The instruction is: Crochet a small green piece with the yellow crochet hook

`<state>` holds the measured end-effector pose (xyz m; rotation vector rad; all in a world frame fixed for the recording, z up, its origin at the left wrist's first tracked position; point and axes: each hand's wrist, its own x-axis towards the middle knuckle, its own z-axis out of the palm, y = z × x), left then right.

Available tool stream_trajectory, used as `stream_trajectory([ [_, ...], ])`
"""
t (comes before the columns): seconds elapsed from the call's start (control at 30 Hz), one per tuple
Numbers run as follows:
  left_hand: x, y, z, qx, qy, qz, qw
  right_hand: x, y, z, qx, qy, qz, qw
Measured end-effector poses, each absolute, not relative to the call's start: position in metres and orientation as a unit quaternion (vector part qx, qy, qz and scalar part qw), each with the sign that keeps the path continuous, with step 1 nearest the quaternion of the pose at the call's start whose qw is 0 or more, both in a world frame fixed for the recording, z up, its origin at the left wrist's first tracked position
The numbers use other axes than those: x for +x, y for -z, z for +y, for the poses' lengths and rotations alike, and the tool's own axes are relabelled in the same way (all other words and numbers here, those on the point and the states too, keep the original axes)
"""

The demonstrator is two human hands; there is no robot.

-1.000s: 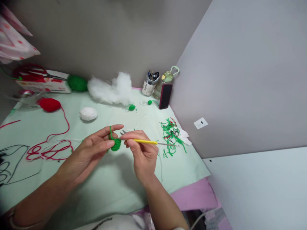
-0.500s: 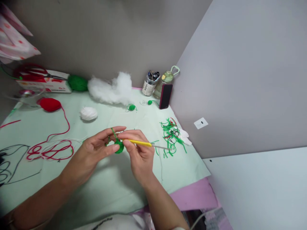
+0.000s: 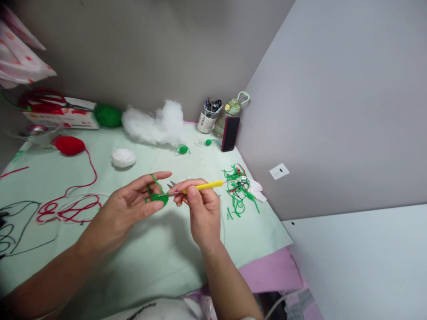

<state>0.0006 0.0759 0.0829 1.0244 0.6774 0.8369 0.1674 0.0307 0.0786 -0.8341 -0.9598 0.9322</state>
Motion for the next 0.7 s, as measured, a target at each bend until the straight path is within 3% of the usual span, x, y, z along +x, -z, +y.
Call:
stream_trajectory([
  [0.37, 0.0028, -0.0881, 0.0709, 0.581, -0.421, 0.362, 0.596, 0.168, -0.077, 0.0213, -0.412, -0.28, -0.556, 0.665],
  [0.7, -0.0002, -0.0877, 0.0755, 0.506, -0.383, 0.338, 0.695, 0.1633, -0.077, 0.0306, -0.38, -0.411, -0.42, 0.714],
])
